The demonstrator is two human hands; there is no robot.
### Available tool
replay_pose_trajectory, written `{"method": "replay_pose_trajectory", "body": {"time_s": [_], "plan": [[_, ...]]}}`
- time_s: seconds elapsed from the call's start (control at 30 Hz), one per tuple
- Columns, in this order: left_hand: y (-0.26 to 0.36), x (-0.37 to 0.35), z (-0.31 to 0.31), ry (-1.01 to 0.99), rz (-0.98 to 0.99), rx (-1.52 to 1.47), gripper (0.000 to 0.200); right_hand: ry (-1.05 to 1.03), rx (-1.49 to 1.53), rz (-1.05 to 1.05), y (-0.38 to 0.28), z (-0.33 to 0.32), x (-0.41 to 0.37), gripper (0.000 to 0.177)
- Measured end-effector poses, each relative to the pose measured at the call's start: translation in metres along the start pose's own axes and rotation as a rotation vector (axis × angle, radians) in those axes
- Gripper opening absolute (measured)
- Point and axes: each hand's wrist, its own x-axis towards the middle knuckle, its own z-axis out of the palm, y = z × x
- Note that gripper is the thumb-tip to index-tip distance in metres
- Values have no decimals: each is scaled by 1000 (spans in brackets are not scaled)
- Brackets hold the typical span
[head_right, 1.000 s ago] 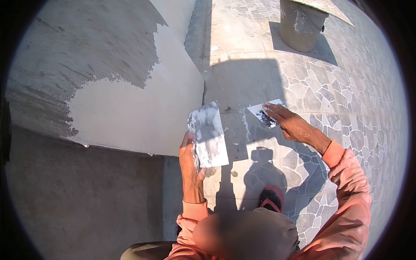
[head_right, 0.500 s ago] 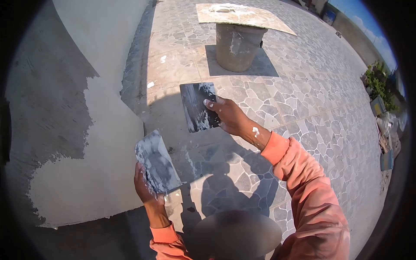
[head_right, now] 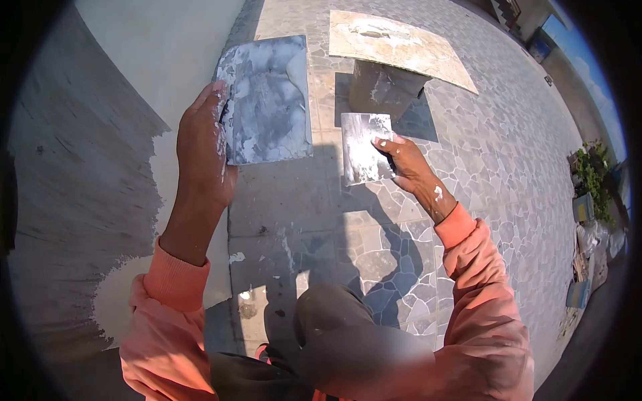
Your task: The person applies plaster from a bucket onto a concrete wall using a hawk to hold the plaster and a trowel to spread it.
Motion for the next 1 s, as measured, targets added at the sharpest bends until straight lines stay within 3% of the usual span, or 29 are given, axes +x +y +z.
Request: {"method": "replay_pose_trajectory", "body": {"time_s": [0.17, 0.4, 0.43, 0.5, 0.67, 0.73, 0.83, 0.9, 1.0], "plan": [[2, -12, 28, 26, -77, 14, 32, 68, -30, -136, -32, 15, 32, 30], [-86, -17, 56, -3, -119, -383, 30, 291, -745, -289, -58, 22, 60, 35], [-98, -12, 57, -18, -98, -337, 30, 361, -813, -343, -71, 26, 53, 28], [-117, 0, 63, -46, -49, -261, 29, 387, -899, -307, -96, -2, 65, 30], [-162, 32, 79, 38, -72, -110, 26, 469, -1211, -284, -189, 11, 71, 31], [-167, 39, 85, 42, -32, -21, 26, 478, -1338, -338, -204, 9, 92, 33], [-179, 51, 87, -35, -179, -90, 28, 451, -1560, -409, -218, 7, 128, 38], [-182, 56, 90, -30, -178, -88, 28, 407, -1685, -394, -219, 17, 158, 42], [-179, 63, 91, 15, -131, -107, 28, 404, -1767, -570, -220, 13, 219, 46]]}}
